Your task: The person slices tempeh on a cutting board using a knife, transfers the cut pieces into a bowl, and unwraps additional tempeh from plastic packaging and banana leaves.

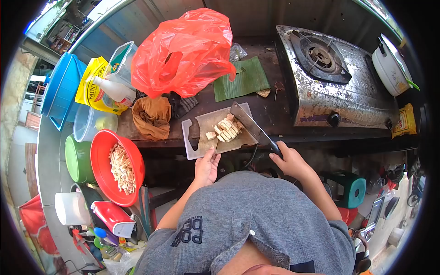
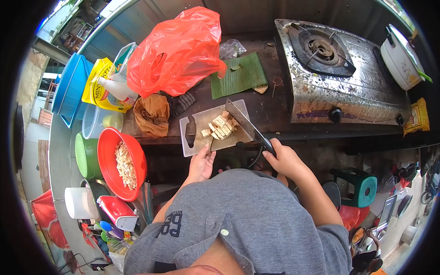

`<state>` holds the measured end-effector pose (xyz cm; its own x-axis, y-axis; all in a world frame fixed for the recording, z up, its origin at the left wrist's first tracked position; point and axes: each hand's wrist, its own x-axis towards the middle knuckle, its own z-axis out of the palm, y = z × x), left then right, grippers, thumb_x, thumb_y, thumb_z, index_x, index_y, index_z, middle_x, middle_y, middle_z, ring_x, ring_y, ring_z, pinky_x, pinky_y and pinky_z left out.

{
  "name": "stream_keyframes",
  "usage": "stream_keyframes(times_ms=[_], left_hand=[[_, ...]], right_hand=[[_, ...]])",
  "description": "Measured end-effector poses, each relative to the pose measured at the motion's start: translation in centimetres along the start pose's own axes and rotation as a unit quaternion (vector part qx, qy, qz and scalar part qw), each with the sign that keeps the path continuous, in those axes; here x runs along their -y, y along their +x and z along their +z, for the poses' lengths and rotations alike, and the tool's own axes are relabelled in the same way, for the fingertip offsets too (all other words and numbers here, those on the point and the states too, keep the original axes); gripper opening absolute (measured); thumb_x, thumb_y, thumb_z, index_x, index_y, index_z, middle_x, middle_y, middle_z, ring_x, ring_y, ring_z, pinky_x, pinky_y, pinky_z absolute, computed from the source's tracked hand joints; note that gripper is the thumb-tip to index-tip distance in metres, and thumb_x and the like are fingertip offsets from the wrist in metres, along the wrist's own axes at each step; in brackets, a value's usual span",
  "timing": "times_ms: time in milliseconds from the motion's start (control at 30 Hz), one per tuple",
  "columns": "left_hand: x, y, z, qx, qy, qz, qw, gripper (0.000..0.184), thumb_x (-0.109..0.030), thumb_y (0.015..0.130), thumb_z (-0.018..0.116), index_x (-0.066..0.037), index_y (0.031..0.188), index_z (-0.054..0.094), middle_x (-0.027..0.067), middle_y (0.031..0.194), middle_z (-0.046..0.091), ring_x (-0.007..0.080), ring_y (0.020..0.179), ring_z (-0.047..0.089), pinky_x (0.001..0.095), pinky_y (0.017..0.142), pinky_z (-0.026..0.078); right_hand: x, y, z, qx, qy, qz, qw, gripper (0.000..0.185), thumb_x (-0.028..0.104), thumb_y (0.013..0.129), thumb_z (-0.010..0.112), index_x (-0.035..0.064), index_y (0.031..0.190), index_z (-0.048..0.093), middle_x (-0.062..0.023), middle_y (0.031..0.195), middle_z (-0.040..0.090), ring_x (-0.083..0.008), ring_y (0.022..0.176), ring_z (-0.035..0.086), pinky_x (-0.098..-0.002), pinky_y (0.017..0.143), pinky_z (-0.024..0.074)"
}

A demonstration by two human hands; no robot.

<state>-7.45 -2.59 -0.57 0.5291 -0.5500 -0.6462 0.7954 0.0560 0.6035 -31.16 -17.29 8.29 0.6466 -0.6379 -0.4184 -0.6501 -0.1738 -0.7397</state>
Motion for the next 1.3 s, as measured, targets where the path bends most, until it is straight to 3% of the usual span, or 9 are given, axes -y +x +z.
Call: stream_keyframes(times_ms=[300, 700, 800, 900, 967, 1033, 1133, 1300], left_hand=[[0.8, -0.7, -0.4, 0.030, -0.013, -0.017, 0.999, 0.019, -0.006, 0.086, 0.067, -0.004, 0.103, 0.060, 0.0029, 0.093, 0.065, 0.0100, 0.083, 0.063, 0.0199, 0.072, 0.054], [-0.8, -1.8, -1.3, 0.069, -0.030, -0.008, 0.997, 0.017, -0.004, 0.086, 0.066, -0.005, 0.102, 0.061, 0.0030, 0.093, 0.066, 0.0115, 0.083, 0.064, 0.0249, 0.076, 0.056], [-2.4, -3.2, -2.7, 0.063, -0.048, 0.026, 0.997, 0.017, -0.004, 0.086, 0.066, -0.006, 0.102, 0.061, 0.0026, 0.093, 0.066, 0.0111, 0.082, 0.064, 0.0249, 0.076, 0.056], [-4.4, -5.3, -4.3, 0.050, -0.067, 0.061, 0.995, 0.016, -0.004, 0.086, 0.065, -0.007, 0.102, 0.061, 0.0024, 0.093, 0.066, 0.0109, 0.082, 0.064, 0.0246, 0.076, 0.056], [-5.9, -7.0, -5.6, 0.044, -0.089, 0.081, 0.992, 0.017, -0.005, 0.087, 0.065, -0.008, 0.103, 0.062, 0.0021, 0.093, 0.066, 0.0108, 0.082, 0.064, 0.0242, 0.076, 0.056], [-7.5, -8.9, -6.7, 0.022, -0.120, 0.118, 0.986, 0.017, -0.005, 0.087, 0.065, -0.007, 0.103, 0.062, 0.0018, 0.093, 0.067, 0.0109, 0.082, 0.065, 0.0237, 0.075, 0.056], [-10.0, -11.7, -9.0, -0.006, -0.163, 0.186, 0.969, 0.017, -0.003, 0.086, 0.064, -0.007, 0.103, 0.062, 0.0017, 0.093, 0.067, 0.0114, 0.083, 0.065, 0.0233, 0.073, 0.057], [-15.0, -15.1, -14.2, -0.079, -0.196, 0.320, 0.923, 0.021, -0.002, 0.085, 0.065, -0.006, 0.105, 0.061, 0.0041, 0.094, 0.067, 0.0136, 0.087, 0.066, 0.0241, 0.074, 0.059]], right_hand=[[-0.1, -0.1, -0.6, 0.013, -0.011, -0.001, 1.000, 0.031, 0.025, 0.089, 0.059, 0.0002, 0.101, 0.045, -0.0237, 0.073, 0.060, -0.0414, 0.072, 0.060, -0.0443, 0.062, 0.0455], [1.5, -0.4, -0.3, -0.004, -0.047, -0.069, 0.997, 0.032, 0.024, 0.089, 0.059, 0.0000, 0.107, 0.046, -0.0241, 0.072, 0.061, -0.0420, 0.072, 0.061, -0.0451, 0.062, 0.0454], [3.8, -0.3, 0.1, 0.019, -0.068, -0.088, 0.994, 0.032, 0.023, 0.090, 0.059, 0.0003, 0.108, 0.045, -0.0239, 0.070, 0.060, -0.0411, 0.071, 0.061, -0.0449, 0.061, 0.0454], [6.5, -0.2, 0.9, 0.007, -0.084, -0.169, 0.982, 0.031, 0.022, 0.090, 0.058, 0.0004, 0.109, 0.046, -0.0222, 0.069, 0.060, -0.0391, 0.070, 0.062, -0.0438, 0.060, 0.0454], [9.5, -0.4, 1.2, 0.037, -0.044, -0.144, 0.988, 0.030, 0.020, 0.090, 0.058, 0.0003, 0.110, 0.048, -0.0200, 0.070, 0.060, -0.0362, 0.068, 0.062, -0.0415, 0.059, 0.0454], [10.5, 0.2, 2.3, 0.040, -0.026, -0.231, 0.972, 0.029, 0.019, 0.091, 0.058, 0.0002, 0.110, 0.049, -0.0173, 0.069, 0.059, -0.0320, 0.063, 0.061, -0.0389, 0.058, 0.0451], [12.5, 0.7, 3.5, 0.066, 0.031, -0.206, 0.976, 0.028, 0.018, 0.091, 0.058, 0.0004, 0.110, 0.049, -0.0118, 0.065, 0.056, -0.0210, 0.056, 0.056, -0.0358, 0.055, 0.0450], [14.9, 0.9, 5.9, 0.114, 0.068, -0.213, 0.968, 0.029, 0.019, 0.092, 0.058, 0.0007, 0.111, 0.048, -0.0088, 0.065, 0.056, -0.0162, 0.052, 0.055, -0.0327, 0.050, 0.0442]])
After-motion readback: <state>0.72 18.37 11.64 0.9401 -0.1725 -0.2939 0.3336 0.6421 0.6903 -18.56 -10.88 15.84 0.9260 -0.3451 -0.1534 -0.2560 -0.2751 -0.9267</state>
